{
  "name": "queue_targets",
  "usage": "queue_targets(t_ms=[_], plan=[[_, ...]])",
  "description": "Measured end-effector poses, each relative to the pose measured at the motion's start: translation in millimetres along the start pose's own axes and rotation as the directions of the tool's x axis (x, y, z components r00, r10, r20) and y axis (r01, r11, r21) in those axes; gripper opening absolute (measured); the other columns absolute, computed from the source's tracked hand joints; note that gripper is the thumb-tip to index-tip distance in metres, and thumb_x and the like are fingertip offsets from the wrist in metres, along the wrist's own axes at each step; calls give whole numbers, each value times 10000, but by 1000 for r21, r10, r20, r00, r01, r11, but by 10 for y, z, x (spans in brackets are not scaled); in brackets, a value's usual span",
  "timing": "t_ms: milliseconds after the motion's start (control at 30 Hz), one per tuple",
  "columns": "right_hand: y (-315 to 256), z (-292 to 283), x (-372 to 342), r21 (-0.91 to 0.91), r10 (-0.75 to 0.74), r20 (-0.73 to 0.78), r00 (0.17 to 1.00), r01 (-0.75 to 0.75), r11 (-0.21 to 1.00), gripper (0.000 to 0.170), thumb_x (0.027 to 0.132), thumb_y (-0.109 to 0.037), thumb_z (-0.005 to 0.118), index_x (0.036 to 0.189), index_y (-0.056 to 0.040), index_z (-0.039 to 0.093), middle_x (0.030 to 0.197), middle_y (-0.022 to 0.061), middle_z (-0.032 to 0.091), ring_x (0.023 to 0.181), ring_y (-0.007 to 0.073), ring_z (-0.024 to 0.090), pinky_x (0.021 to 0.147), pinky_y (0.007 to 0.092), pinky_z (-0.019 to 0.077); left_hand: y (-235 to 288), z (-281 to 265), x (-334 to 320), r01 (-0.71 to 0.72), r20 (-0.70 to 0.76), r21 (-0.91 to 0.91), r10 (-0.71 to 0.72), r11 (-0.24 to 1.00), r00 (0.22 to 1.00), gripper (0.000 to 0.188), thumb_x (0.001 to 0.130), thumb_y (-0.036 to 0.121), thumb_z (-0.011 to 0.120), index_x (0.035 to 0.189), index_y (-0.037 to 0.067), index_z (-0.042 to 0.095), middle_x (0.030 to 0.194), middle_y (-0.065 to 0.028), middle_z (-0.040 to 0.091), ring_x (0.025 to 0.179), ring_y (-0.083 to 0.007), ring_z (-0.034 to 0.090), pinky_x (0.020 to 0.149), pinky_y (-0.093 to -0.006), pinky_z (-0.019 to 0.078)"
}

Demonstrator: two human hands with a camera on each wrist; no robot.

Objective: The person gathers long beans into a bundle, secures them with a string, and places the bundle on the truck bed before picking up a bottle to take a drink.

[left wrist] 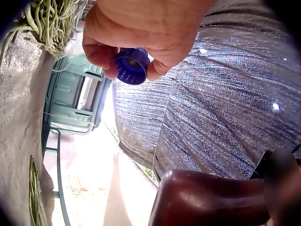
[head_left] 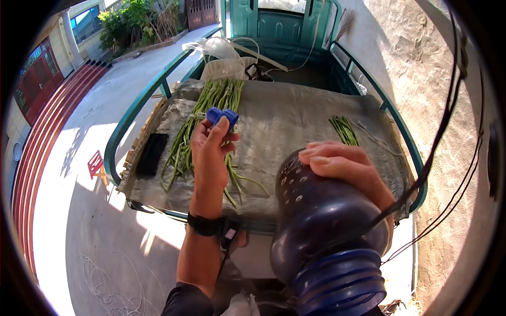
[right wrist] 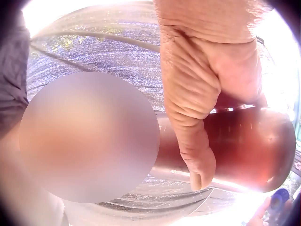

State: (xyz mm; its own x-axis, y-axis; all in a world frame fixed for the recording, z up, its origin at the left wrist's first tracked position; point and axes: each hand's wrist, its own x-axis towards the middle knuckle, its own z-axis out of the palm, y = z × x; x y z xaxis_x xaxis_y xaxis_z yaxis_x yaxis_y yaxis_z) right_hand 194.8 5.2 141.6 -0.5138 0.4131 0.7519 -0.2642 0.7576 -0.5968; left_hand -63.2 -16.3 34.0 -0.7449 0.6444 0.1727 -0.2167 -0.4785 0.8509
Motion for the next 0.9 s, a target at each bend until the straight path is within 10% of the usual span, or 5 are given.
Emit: queue_targets(t_ms=[900], plan=[[-56, 6, -10, 2, -97, 0, 995, 97, 995, 444, 798, -81, 832, 1222, -21, 717, 1219, 195, 700, 1160, 340, 684, 1022, 431, 533, 2, 8, -3, 3, -42, -3, -3, 1000, 999, 479, 944, 343, 784, 1255, 33, 594, 1040, -38, 683, 813, -128, 689, 683, -261, 494]])
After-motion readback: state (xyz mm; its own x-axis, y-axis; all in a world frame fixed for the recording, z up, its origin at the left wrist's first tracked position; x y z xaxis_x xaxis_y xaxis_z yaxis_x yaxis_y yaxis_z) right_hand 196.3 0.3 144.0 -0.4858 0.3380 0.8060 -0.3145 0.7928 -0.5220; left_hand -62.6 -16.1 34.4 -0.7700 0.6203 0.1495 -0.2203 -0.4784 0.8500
